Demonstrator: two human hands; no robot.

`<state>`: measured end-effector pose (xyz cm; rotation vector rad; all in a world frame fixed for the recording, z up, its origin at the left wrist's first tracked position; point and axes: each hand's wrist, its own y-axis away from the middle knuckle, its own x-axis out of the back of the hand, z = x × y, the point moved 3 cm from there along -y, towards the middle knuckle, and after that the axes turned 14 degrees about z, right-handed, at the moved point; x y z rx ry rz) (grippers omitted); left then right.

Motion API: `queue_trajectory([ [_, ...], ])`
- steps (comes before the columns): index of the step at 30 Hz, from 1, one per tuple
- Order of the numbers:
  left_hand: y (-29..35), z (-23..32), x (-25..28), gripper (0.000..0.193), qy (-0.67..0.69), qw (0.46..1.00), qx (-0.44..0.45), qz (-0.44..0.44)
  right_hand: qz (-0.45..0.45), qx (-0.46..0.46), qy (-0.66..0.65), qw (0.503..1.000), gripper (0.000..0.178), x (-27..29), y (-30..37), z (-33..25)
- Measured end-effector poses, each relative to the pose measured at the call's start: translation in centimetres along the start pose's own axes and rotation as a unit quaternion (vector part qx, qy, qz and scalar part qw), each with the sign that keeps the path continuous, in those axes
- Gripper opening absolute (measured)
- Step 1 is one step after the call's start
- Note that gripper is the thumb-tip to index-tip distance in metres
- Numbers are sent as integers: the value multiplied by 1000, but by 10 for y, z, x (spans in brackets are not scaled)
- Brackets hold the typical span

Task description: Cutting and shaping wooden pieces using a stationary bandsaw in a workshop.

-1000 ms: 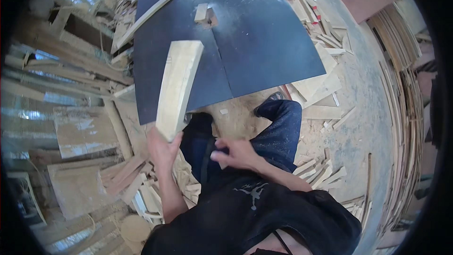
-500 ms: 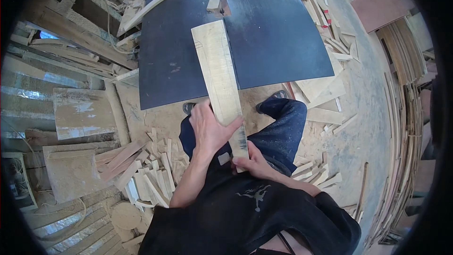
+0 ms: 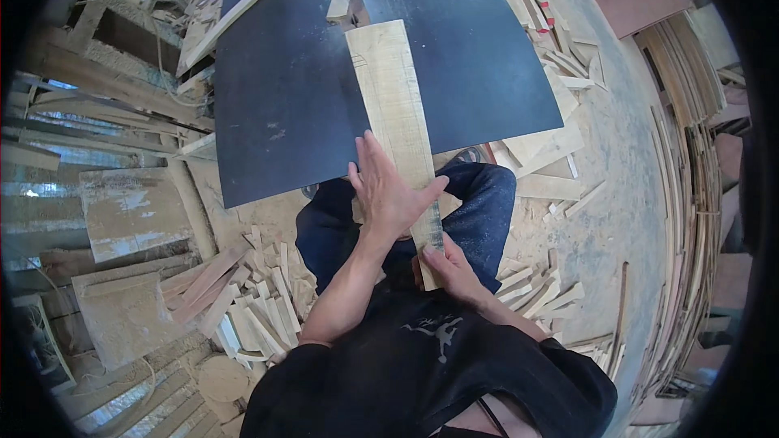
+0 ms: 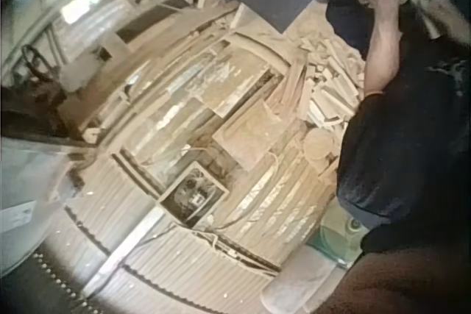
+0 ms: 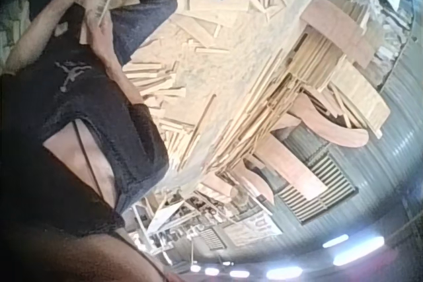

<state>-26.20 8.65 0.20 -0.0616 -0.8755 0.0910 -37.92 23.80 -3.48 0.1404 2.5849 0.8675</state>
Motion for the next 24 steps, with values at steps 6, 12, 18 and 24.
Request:
queue_trajectory([
  [6, -2, 2, -5, 144, -5, 999, -6, 40, -26, 52, 61, 996, 38, 13, -14, 0],
  [12, -4, 0, -9, 142, 18, 998, -16, 62, -21, 42, 68, 997, 41, 14, -15, -2],
  [18, -1, -3, -11, 139, 22, 996, -9, 89, -39, 16, 70, 997, 41, 15, -15, -17],
  [24, -12, -11, -2, 137, 62, 996, -32, 64, -15, 27, 34, 999, 38, 0, -19, 5],
])
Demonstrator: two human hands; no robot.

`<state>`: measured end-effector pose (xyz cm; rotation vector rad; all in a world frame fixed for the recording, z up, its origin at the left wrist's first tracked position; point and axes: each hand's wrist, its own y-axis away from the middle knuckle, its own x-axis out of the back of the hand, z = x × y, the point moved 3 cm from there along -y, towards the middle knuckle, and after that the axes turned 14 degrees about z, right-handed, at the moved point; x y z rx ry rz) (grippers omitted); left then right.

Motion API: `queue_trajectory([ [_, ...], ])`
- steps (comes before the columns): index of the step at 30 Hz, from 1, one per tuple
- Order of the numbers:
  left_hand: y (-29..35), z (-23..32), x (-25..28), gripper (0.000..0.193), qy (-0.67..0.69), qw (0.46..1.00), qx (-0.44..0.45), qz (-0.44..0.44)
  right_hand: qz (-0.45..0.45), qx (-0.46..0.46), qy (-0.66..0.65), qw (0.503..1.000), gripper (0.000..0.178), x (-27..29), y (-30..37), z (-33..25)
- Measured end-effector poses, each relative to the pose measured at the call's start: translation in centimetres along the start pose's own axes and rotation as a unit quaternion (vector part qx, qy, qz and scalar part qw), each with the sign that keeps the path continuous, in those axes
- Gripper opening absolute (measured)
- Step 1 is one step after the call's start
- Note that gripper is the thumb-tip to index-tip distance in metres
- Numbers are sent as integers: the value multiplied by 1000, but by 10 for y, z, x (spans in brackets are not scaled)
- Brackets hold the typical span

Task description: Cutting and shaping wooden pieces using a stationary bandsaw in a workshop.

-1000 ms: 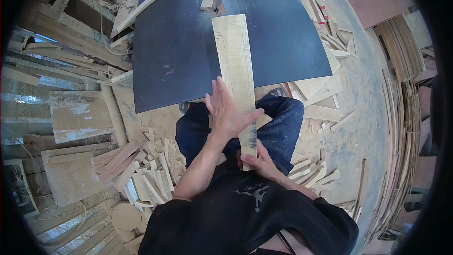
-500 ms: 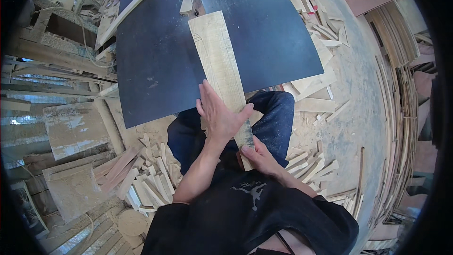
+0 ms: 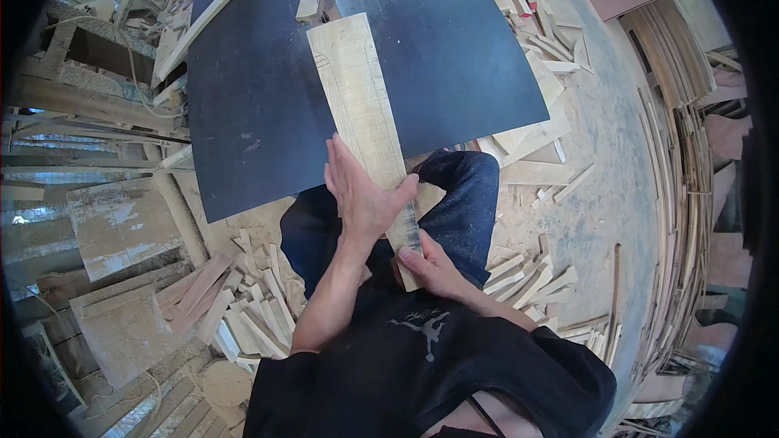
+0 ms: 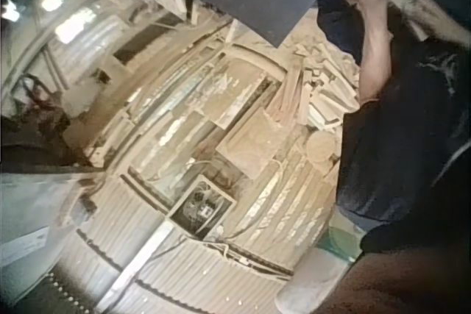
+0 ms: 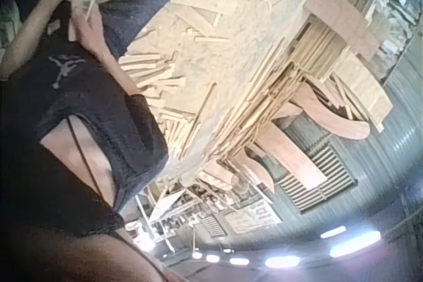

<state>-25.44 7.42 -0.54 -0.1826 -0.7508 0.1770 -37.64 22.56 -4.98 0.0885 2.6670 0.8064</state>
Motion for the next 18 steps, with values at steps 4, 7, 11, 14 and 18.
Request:
queue_trajectory([
  [4, -11, 2, 2, 136, 7, 1000, -12, -26, -8, 52, -4, 999, 37, -9, -7, 8],
  [7, -18, -2, 0, 136, -2, 999, -11, -31, 7, 58, 14, 998, 38, -14, -15, 5],
  [11, -26, 1, -5, 136, -18, 999, -25, -39, 14, 43, 3, 999, 40, -17, -19, -5],
  [14, -30, 1, -13, 136, -36, 999, -24, -24, 20, 49, 10, 999, 42, -14, -24, -10],
  [18, -40, 3, -18, 137, -24, 999, -20, -17, 24, 21, -5, 999, 34, -9, -33, -22],
])
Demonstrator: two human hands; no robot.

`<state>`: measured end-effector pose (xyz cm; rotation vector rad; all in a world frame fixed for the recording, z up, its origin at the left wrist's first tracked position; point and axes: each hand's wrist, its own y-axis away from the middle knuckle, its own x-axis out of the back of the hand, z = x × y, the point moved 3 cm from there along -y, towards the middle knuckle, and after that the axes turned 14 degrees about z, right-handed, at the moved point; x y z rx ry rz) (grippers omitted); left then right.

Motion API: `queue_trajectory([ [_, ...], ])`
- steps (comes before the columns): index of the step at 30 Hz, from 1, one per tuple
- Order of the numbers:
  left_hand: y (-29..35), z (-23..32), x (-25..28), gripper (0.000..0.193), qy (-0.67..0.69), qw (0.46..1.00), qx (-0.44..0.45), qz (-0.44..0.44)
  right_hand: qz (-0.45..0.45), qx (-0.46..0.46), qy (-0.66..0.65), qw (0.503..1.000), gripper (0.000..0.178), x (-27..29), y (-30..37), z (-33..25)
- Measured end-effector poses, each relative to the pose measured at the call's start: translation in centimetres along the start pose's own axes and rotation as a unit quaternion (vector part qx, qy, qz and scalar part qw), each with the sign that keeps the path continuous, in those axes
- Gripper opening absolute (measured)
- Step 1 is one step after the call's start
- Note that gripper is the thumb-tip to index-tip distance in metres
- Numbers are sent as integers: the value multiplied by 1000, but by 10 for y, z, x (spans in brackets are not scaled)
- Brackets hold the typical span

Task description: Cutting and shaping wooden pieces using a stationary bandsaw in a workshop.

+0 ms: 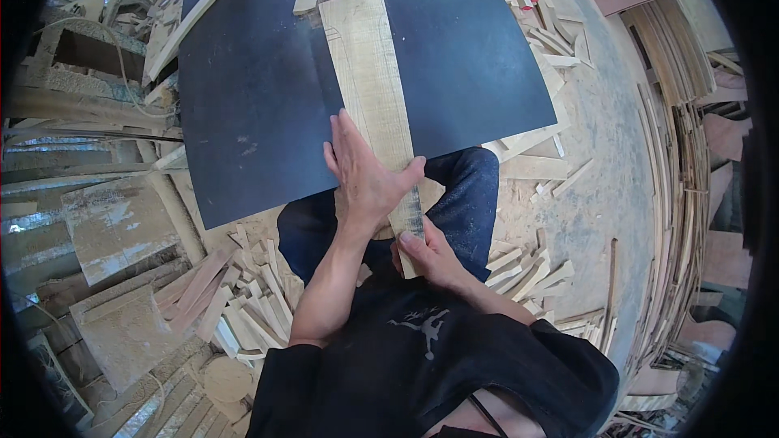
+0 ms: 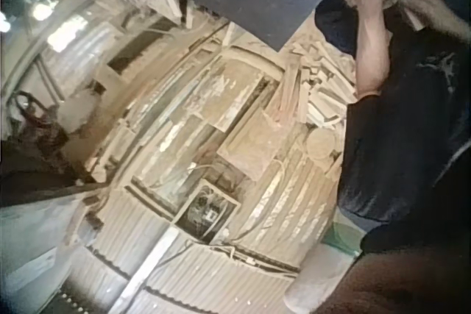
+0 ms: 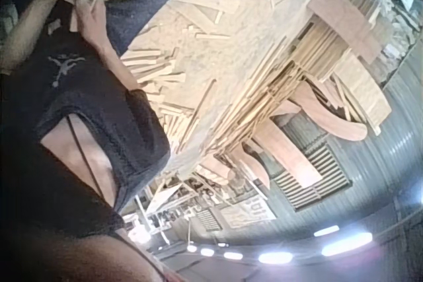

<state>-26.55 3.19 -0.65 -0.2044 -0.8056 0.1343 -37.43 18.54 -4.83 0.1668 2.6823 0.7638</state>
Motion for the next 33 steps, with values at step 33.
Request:
queue_trajectory([
  [33, -16, 2, -9, 141, 4, 1000, 20, -10, -18, -1, 16, 1000, 45, 7, -16, -11],
])
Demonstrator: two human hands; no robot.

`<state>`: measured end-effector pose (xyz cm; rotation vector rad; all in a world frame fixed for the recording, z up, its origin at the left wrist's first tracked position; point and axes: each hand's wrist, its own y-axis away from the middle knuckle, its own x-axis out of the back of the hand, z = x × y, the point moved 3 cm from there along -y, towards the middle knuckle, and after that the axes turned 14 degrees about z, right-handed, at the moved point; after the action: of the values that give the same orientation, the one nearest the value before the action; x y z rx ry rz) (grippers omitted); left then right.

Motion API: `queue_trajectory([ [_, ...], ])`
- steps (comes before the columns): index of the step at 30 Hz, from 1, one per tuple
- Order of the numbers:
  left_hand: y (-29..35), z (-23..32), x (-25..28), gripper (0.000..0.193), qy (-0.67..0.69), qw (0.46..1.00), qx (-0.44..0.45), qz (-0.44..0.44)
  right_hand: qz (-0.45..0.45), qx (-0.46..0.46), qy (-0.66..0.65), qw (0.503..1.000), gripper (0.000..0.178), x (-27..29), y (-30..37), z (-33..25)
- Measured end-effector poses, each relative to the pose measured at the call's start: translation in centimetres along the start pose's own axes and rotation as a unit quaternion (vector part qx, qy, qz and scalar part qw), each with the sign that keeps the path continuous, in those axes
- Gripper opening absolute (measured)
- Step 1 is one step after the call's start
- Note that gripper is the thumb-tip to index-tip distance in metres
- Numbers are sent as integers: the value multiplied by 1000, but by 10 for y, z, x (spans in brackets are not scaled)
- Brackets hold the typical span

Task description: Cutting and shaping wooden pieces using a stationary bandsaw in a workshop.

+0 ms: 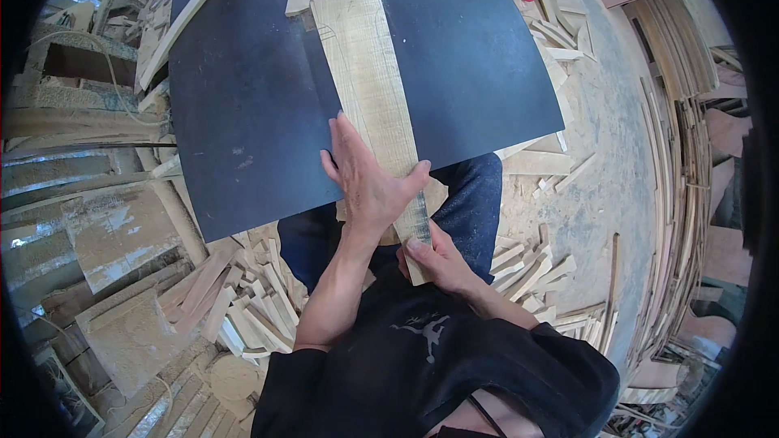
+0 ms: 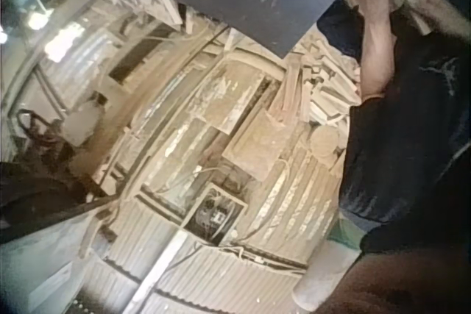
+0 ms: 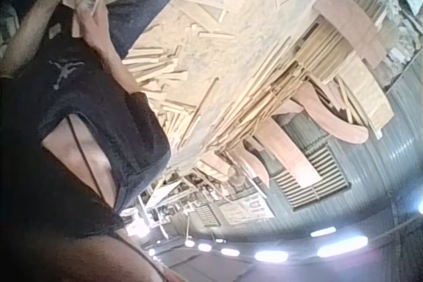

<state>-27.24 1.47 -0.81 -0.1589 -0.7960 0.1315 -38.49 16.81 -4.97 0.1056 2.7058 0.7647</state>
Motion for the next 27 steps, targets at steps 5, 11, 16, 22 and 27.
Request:
queue_trajectory([
  [5, -5, 5, 2, 142, 2, 1000, 26, -14, 8, -7, -8, 1000, 46, -1, -2, -5],
  [11, -8, 4, -2, 142, -2, 1000, 19, -5, 8, -17, -25, 1000, 44, -1, -6, -11],
  [16, -12, 5, -4, 141, 6, 1000, 10, 4, 0, -16, -23, 1000, 47, -1, -10, -16],
  [22, -15, 8, -4, 140, 10, 1000, 22, 3, 3, -7, -10, 1000, 47, 0, -13, -17],
  [27, -18, 8, -6, 141, 15, 1000, 25, 0, 10, 3, -9, 1000, 47, 0, -15, -22],
])
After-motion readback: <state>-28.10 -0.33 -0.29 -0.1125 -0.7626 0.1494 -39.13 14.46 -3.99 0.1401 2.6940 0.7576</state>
